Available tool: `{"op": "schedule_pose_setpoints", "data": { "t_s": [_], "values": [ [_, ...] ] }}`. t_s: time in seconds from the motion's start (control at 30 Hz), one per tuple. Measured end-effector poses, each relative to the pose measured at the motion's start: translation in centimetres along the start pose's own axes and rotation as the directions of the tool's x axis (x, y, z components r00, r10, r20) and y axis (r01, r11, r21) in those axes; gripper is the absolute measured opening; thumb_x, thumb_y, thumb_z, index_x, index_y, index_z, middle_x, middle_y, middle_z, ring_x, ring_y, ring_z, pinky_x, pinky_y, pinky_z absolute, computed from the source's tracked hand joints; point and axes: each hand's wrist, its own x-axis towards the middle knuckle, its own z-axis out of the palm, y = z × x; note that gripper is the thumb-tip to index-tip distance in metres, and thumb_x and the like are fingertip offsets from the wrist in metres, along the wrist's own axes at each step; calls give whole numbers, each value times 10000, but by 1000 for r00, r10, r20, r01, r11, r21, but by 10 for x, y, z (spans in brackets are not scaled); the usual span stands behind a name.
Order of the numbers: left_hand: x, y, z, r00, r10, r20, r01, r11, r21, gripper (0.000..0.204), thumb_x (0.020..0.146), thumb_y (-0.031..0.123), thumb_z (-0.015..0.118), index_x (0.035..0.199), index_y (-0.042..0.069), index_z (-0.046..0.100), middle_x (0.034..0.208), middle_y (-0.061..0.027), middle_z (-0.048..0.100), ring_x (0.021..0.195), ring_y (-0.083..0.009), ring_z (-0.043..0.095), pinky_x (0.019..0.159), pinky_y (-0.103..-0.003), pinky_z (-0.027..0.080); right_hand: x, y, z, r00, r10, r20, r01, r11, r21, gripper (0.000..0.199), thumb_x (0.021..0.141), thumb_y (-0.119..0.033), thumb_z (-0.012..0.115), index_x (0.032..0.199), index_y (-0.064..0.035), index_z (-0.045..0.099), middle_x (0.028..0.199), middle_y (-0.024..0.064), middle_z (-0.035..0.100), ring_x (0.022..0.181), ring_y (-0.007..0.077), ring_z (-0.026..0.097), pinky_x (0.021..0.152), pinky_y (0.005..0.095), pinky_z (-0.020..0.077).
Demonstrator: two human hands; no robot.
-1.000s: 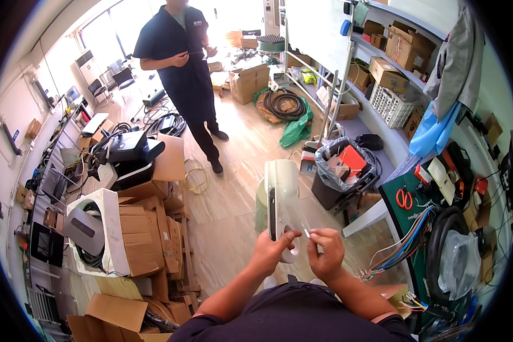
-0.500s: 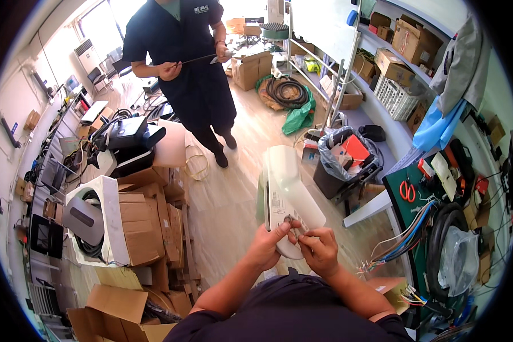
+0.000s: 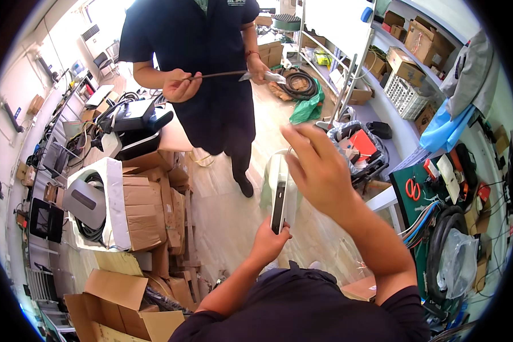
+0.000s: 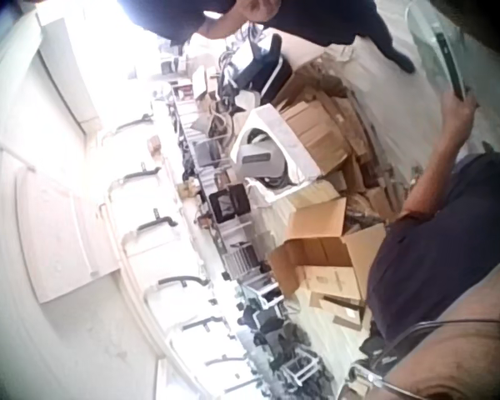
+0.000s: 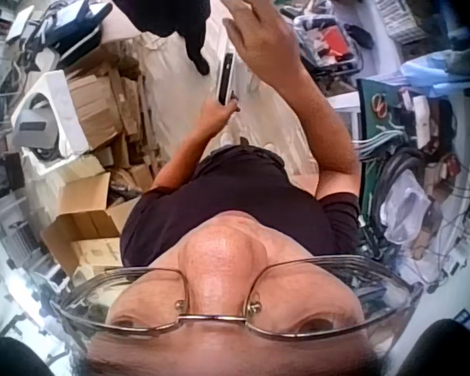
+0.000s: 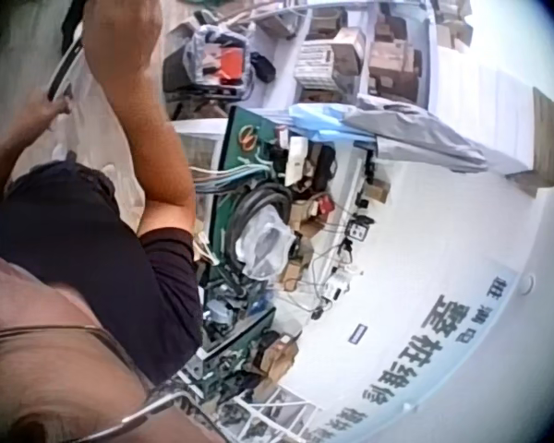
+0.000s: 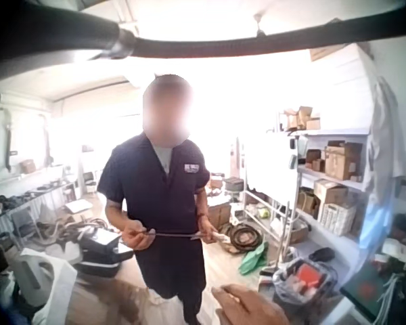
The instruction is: The person assembles a white plastic electronics housing by hand and with a screwdriver, reaches into a toolbox for parts, and eventually cuts wires with scissors.
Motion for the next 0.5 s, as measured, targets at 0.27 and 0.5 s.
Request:
{"op": "schedule_pose_setpoints", "data": {
  "t_s": [0.27,0.5],
  "values": [
    [-11,-16,-10,994,99,-45,-78,937,341,190,824,78,604,974,-33,573,860,-142,652,775,-198,685,726,-329,530,49,5,45,913,183,365,-134,979,-155,406,829,-139,680,1194,-24,547,1044,135,603,965,302,642,764,380,538],
    [-10,-27,-7,995,90,52,-102,931,350,182,844,67,579,998,-27,553,857,-112,642,773,-211,701,705,-330,530,-5,15,26,898,81,433,-3,984,-178,116,767,-88,617,861,-43,566,810,95,603,807,262,656,627,345,554]
  ]
}}
